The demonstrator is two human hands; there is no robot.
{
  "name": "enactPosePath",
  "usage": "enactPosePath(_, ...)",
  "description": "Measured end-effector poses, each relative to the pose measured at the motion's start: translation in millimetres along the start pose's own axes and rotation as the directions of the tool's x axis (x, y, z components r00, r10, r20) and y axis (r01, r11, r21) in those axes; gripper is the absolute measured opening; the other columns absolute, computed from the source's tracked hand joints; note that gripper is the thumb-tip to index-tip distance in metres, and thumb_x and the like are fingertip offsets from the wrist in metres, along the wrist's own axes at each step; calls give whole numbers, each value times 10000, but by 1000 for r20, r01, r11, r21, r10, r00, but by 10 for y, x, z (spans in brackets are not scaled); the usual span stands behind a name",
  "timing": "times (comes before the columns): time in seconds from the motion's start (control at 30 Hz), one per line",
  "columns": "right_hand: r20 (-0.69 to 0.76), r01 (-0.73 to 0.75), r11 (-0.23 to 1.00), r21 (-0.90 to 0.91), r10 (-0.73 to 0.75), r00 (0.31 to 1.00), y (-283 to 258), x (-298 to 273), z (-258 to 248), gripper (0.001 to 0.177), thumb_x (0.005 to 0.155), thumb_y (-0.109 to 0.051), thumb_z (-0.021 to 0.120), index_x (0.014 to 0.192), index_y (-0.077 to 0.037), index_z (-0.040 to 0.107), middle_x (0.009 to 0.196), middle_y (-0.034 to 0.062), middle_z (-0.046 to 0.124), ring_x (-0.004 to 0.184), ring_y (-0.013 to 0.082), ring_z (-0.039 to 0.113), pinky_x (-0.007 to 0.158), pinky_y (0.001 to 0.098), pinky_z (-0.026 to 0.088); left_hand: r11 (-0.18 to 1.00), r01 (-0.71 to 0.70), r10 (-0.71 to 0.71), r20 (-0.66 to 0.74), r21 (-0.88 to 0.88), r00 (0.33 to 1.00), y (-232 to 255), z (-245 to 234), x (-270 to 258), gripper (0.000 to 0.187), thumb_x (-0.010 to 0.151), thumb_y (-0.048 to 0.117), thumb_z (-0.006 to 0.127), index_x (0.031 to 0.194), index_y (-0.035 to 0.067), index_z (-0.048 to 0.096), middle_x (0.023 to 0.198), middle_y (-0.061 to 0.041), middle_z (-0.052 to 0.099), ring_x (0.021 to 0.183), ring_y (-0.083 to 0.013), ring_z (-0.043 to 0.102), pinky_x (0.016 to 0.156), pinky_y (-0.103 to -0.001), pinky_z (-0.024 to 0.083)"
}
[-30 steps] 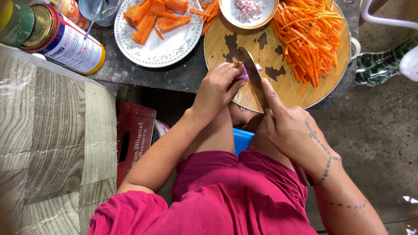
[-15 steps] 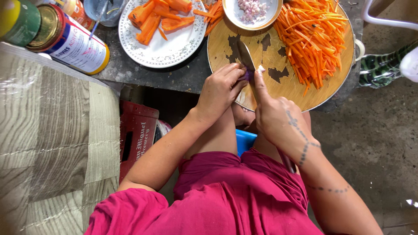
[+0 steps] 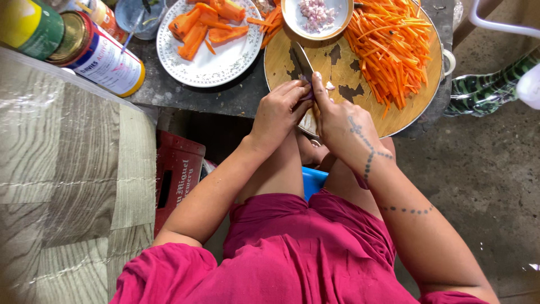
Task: The person chops a shallot into small pieces on a wooden cutting board using a knife, while already chopped carrots and other vegetables sit nearby on the table.
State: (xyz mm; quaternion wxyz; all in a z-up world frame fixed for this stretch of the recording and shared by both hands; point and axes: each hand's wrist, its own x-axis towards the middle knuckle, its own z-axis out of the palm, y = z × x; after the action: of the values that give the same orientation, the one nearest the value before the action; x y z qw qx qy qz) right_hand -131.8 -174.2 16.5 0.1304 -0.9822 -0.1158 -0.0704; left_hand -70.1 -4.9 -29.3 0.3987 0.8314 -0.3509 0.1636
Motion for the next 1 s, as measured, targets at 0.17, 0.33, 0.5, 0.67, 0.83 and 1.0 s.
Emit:
enactPosePath(0.17, 223, -153, 988, 3, 148, 963, -39, -279, -196, 807, 907, -160, 571, 1637, -123, 230, 720, 284, 677, 682, 463, 698, 664, 571, 550, 999, 37, -38, -65, -23, 997, 39, -6, -1, 274, 919, 125, 760, 1162, 14, 699, 1232, -143, 704, 1135, -338, 687, 979, -410, 564)
enactPosePath(0.33, 160, -170, 977, 126, 150, 976, 30, -348, -254, 774, 923, -174, 569, 1627, -167, 248, 698, 291, 667, 684, 494, 675, 686, 588, 536, 987, 99, -111, -93, -124, 990, 4, -63, -87, 403, 872, 210, 820, 1181, 2, 665, 1340, -186, 654, 1209, -361, 665, 1010, -419, 554)
enactPosePath(0.5, 171, -173, 974, 143, 148, 974, 20, -346, -302, 771, 937, -155, 550, 1644, -183, 244, 688, 302, 651, 676, 500, 668, 700, 591, 533, 999, 4, -6, -42, -50, 999, -142, -123, -91, 328, 897, 202, 831, 1137, 32, 686, 1308, -177, 681, 1217, -366, 678, 1039, -437, 551)
enactPosePath(0.67, 173, -136, 985, 107, 116, 978, -15, -326, -289, 782, 914, -150, 560, 1628, -114, 243, 666, 279, 662, 646, 492, 666, 673, 595, 533, 998, -62, 63, -40, 18, 997, -174, -93, 4, 239, 906, 167, 804, 1096, 62, 704, 1223, -126, 726, 1151, -329, 710, 993, -412, 570)
enactPosePath(0.83, 180, -119, 989, 92, 101, 978, -15, -312, -295, 784, 913, -148, 561, 1628, -109, 243, 655, 265, 665, 633, 480, 668, 665, 588, 536, 997, 22, -20, 39, -70, 999, -117, -201, 116, 227, 876, 167, 810, 1022, 50, 682, 1090, -137, 727, 999, -332, 715, 871, -401, 574)
enactPosePath(1.0, 145, -114, 983, 143, 94, 985, -11, -314, -406, 764, 910, -130, 571, 1618, -115, 285, 655, 270, 656, 633, 472, 666, 663, 581, 532, 996, 29, -27, 24, -85, 999, -69, -206, 141, 224, 885, 158, 798, 1034, 44, 675, 977, -121, 711, 915, -323, 708, 811, -395, 574)
